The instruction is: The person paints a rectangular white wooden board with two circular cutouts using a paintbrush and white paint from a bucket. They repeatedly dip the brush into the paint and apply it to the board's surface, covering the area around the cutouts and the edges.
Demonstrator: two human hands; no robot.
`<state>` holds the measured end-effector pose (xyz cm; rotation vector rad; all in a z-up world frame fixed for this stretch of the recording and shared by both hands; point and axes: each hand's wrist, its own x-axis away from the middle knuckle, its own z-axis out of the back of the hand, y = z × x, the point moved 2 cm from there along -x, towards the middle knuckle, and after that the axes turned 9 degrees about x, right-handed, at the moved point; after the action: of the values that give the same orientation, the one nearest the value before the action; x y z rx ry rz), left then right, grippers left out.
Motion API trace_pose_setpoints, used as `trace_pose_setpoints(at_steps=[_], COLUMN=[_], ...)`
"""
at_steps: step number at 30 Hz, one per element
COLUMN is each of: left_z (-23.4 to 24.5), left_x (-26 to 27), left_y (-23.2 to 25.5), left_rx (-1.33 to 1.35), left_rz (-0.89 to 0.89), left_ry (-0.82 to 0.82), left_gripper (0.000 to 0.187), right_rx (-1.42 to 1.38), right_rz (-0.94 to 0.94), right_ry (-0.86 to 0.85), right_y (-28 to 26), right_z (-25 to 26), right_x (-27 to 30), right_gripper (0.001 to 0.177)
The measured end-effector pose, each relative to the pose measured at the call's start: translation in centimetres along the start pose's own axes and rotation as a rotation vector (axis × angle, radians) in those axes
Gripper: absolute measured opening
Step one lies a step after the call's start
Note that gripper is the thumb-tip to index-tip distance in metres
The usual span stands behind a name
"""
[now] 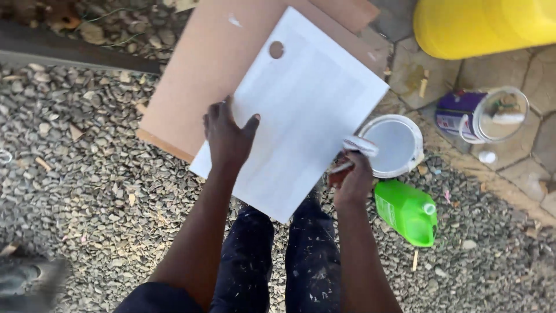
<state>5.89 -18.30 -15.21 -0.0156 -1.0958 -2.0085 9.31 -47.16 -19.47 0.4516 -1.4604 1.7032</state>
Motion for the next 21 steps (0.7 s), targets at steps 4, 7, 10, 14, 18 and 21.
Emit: trace_pose_setpoints(at_steps=[4, 7, 10, 14, 18, 21], left_z=[-0.2, -0.9, -2.5, -7.7, -14.6, -15.8], left_x=[0.0, 0.9, 3.4, 7.3, 11.6, 12.5], left_y=[0.4, 1.2, 4.0, 6.9, 7.5, 9.5], left_rx=[0.022, 0.014, -0.048, 0.126, 0.083, -0.003], left_rz=[-0.001, -0.043, -0.122, -0.483, -0.332, -0.268], left_ry=[0.02, 0.013, 0.06, -0.102, -0.569, -0.641], left_gripper=[0.067, 0.07, 0.062, 0.026, 0.016, 0.025], right_rx=[-0.007, -0.039, 0.071, 0.442, 0.873, 0.96], right_rz=[0.069, 0.019, 0.127, 0.178, 0.119, 0.174], right_ry=[-0.06, -0.114, -0.209, 0.0, 0.065, 0.062], right_y=[-4.1, -6.1, -5.9, -3.0, -3.0, -2.9], right_z=[-0.6, 0.4, 2.6, 7.1, 9.3, 8.7], right_x=[3.3, 2.8, 0.5, -5.5, -9.8, -12.2], right_gripper=[0.017, 0.017, 0.021, 0.045, 0.057, 0.042])
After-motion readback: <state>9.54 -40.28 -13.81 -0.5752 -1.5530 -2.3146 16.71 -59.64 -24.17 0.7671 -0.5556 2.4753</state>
